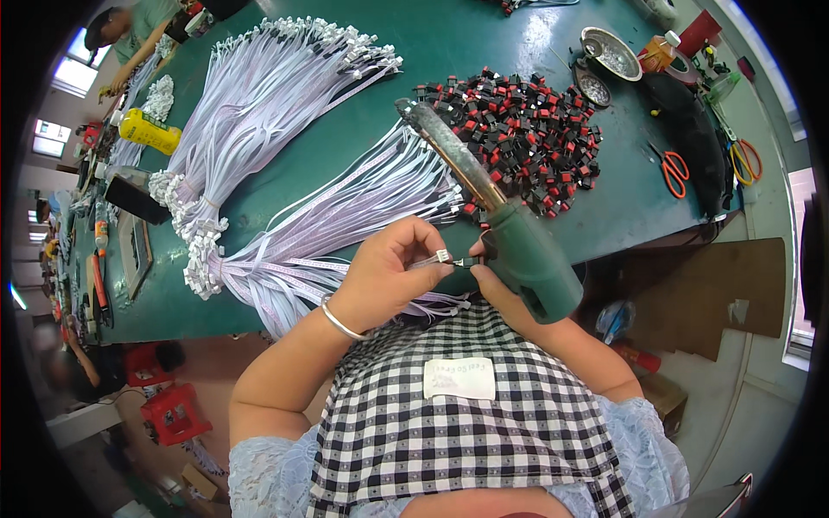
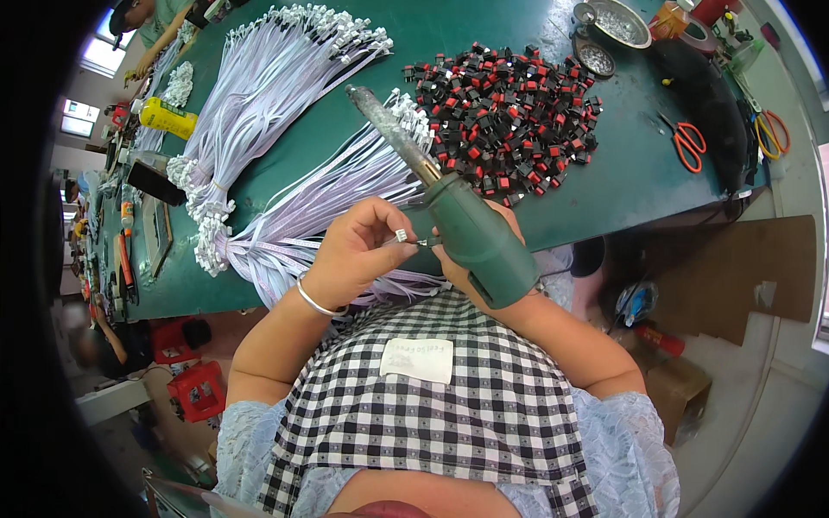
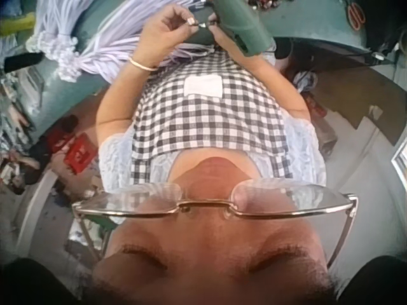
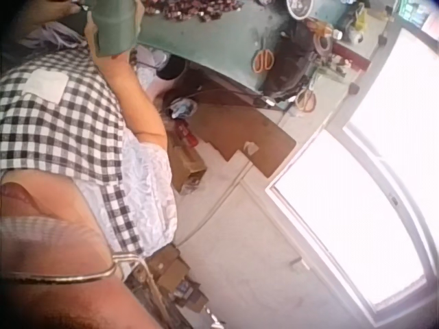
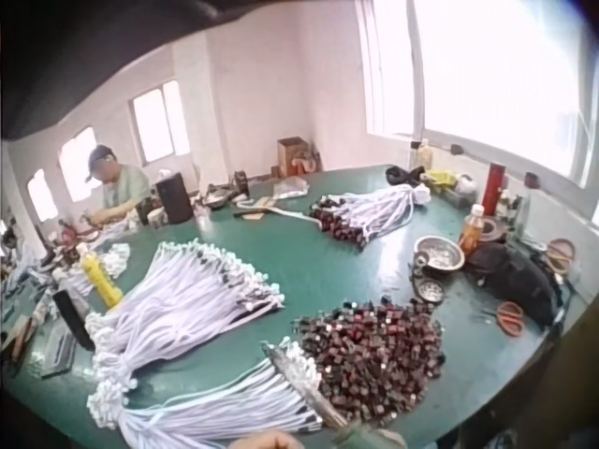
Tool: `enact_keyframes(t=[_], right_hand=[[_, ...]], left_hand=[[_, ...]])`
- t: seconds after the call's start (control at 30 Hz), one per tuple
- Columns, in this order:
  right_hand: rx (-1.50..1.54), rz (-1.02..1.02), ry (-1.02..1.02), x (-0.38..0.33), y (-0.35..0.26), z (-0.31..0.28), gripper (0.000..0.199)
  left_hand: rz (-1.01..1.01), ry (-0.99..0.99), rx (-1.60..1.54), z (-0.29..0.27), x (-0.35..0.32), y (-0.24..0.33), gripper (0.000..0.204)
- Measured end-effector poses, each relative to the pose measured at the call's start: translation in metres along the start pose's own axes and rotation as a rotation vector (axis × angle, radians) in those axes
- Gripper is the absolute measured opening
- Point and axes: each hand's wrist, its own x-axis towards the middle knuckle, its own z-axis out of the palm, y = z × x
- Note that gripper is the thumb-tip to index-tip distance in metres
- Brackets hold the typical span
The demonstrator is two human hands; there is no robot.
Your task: The person connects ribbon cable wires to electronic switches, soldering the terminals together using a soldering gun.
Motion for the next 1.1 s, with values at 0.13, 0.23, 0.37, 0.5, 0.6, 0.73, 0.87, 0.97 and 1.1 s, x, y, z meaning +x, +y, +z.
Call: enact_keyframes(t=[0.13,0.23,0.37,0.5,0.6,0.73,0.87,0.97,1.1], right_hand=[[-0.065,-0.045,-0.002,0.001,-0.002,-0.001,0.035],[-0.072,-0.024,-0.002,0.000,0.000,0.000,0.032],[-0.133,-0.045,0.004,0.004,-0.005,-0.004,0.028],[-0.191,-0.053,0.002,0.000,-0.003,-0.002,0.029],[0.132,0.132,0.051,-0.007,0.008,0.004,0.028],[0.546,0.397,0.086,-0.007,0.004,0.003,0.025],[0.813,0.121,0.462,0.011,0.010,-0.045,0.050],[0.654,-0.247,0.410,0.022,0.015,-0.106,0.063],[0.163,0.114,0.542,0.038,0.022,-0.118,0.016]], left_hand=[[0.091,0.033,0.068,0.001,0.001,-0.006,0.023],[0.134,0.055,0.082,0.002,0.001,-0.008,0.022],[0.127,0.097,0.259,0.006,0.000,-0.005,0.020],[0.120,0.115,0.362,0.005,-0.001,-0.009,0.019],[0.115,0.073,0.315,0.004,0.000,-0.008,0.018],[0.127,0.063,0.247,0.005,0.003,-0.009,0.016],[0.133,0.072,0.160,0.001,-0.001,-0.010,0.015],[0.161,0.013,0.185,0.004,-0.005,-0.013,0.016],[0.226,-0.081,0.537,0.004,-0.006,-0.023,0.015]])
